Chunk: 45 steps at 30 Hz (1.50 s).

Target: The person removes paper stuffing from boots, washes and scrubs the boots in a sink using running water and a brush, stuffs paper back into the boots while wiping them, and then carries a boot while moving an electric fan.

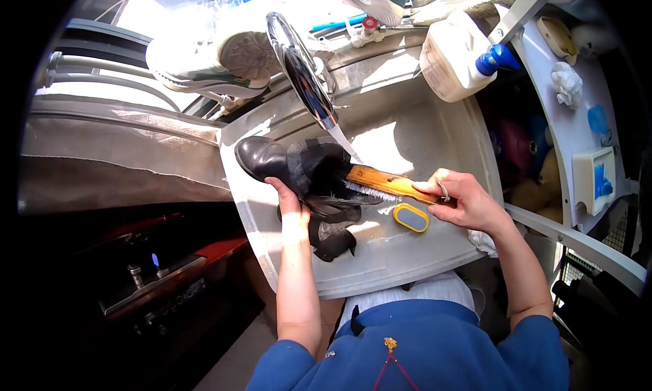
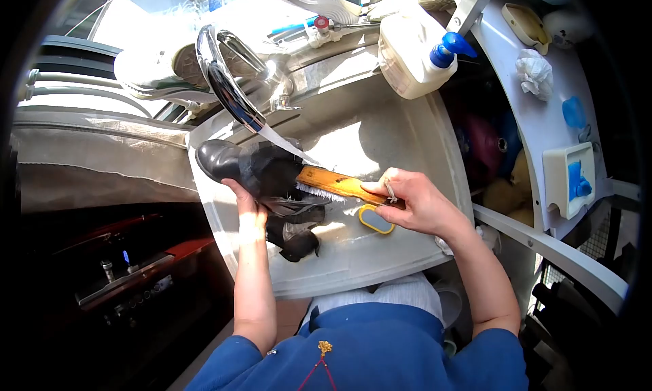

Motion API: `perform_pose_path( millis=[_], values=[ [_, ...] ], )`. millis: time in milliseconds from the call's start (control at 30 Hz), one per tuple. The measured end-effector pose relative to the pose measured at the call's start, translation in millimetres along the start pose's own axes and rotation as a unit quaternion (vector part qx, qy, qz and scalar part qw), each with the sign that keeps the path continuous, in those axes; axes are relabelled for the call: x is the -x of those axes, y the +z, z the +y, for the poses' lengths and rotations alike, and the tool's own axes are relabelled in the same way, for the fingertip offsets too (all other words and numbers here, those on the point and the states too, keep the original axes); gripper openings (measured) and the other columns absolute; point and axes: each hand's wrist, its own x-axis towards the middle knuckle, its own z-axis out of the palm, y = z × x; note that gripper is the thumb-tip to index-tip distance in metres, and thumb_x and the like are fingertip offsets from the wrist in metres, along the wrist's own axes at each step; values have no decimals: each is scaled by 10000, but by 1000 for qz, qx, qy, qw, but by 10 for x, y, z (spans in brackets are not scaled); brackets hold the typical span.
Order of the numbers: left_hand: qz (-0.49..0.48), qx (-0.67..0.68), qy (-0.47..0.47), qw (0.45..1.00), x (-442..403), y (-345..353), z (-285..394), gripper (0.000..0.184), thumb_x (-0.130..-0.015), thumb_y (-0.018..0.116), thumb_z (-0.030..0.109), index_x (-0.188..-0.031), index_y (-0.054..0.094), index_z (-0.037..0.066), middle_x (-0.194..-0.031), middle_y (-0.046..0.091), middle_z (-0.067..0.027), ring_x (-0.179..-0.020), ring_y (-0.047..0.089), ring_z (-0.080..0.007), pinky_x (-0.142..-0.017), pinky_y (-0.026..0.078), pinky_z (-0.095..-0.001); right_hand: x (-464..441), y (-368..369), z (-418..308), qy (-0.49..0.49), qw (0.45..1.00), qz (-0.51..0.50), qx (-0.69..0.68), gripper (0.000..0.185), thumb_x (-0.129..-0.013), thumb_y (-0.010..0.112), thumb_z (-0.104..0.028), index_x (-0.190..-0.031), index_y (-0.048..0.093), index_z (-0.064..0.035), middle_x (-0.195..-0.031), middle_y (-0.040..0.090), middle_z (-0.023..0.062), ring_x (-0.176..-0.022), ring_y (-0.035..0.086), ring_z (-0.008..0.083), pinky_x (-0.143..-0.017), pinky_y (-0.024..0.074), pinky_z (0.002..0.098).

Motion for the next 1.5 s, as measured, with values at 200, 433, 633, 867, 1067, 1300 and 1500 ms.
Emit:
perform_pose_path(
  millis=[200, 433, 633, 867, 1067, 1300, 1500],
  values=[
    [17, -70, -23, 997, -20, 89, -301, 968, -758, 392, 782, -1408, 327, 69, -1408, 425, -89, -1292, 390, -252, -1099, 281, -395, -605, 418, 85, -87, 981, -113, 134, 410, -758, 648, -205, -1124, 628, -21, -828, 560, 153, -816, 566, 319, -779, 468, 390],
    [30, -30, -71, 997, 34, 29, -299, 890, -825, 354, 731, -1396, 350, 48, -1416, 415, -93, -1296, 383, -259, -1095, 288, -387, -705, 549, -95, 38, 943, -97, 315, 491, -862, 592, -344, -1327, 508, -211, -887, 524, 218, -786, 591, 386, -735, 495, 435],
    [-4, 56, -71, 996, 12, -6, -445, 838, -843, 374, 690, -1369, 383, 36, -1373, 460, -96, -1252, 433, -243, -1082, 310, -384, -606, 758, -97, 11, 961, -135, 242, 443, -914, 524, -301, -1325, 473, -144, -862, 553, 222, -771, 607, 392, -743, 500, 441],
    [-74, 56, -16, 996, 146, 207, -661, 733, -902, 363, 605, -1369, 360, 40, -1358, 460, -98, -1225, 461, -240, -1058, 359, -384, -1041, 1050, 110, -41, 966, -37, 252, 244, -890, 541, -242, -892, 589, -3, -785, 581, 244, -747, 601, 424, -682, 493, 494],
    [-28, 44, -58, 997, 198, 290, -619, 842, -869, 375, 665, -1331, 384, -39, -1321, 496, -127, -1192, 491, -239, -1054, 347, -360, -1042, 919, 129, -51, 982, -31, 179, 252, -901, 527, -270, -971, 626, -49, -795, 560, 211, -752, 587, 408, -683, 471, 487],
    [12, 7, -4, 1000, -128, -49, -476, 783, -902, 355, 626, -1334, 384, -27, -1306, 502, -147, -1172, 510, -261, -1028, 387, -376, -878, 793, 21, -7, 967, -63, 248, 337, -895, 528, -297, -1157, 622, -107, -771, 561, 207, -711, 590, 405, -657, 480, 486],
    [49, -34, 25, 998, 12, 321, -810, 798, -903, 361, 629, -1382, 329, -9, -1382, 427, -128, -1233, 446, -244, -1041, 348, -363, -1317, 861, 76, -6, 967, 29, 251, 254, -848, 579, -267, -797, 620, -22, -787, 594, 223, -785, 596, 404, -673, 483, 457]
  ],
)
